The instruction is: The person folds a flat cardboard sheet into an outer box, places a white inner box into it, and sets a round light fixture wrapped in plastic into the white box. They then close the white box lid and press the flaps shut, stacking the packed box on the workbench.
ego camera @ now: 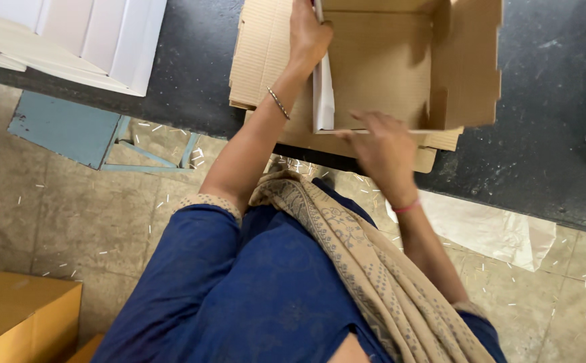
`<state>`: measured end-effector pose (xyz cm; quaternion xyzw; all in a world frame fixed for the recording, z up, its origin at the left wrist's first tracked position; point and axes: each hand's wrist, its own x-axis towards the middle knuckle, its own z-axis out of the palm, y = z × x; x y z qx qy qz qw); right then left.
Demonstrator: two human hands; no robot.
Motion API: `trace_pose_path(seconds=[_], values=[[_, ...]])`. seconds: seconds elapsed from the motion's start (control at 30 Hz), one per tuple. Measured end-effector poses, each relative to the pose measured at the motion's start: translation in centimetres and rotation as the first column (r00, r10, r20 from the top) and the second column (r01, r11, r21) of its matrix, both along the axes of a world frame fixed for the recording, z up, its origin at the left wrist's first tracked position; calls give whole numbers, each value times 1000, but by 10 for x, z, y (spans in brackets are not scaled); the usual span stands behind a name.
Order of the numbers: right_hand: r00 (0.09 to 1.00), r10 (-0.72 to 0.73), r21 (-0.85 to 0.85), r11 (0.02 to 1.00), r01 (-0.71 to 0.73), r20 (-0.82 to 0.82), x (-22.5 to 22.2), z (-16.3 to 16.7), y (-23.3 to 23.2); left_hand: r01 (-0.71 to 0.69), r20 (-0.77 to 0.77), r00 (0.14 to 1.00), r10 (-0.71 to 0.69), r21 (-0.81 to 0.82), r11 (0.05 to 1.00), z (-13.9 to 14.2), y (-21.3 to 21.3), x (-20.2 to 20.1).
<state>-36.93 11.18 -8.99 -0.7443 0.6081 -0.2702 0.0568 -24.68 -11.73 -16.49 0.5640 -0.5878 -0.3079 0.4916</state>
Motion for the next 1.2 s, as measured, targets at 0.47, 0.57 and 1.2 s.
trace_pose_path(seconds=[0.47,0.57,1.2], values=[[966,-230,114,963,244,-119,-75,-23,-20,413,-113,909,-401,127,902,10,164,12],[970,-200,44,977,208,-140,-76,-27,-22,622,397,763,-511,-233,748,14,150,-8],[944,-293,176,932,317,-152,-37,-17,-28,849,818,468,-334,-311,428,-1,35,-11]])
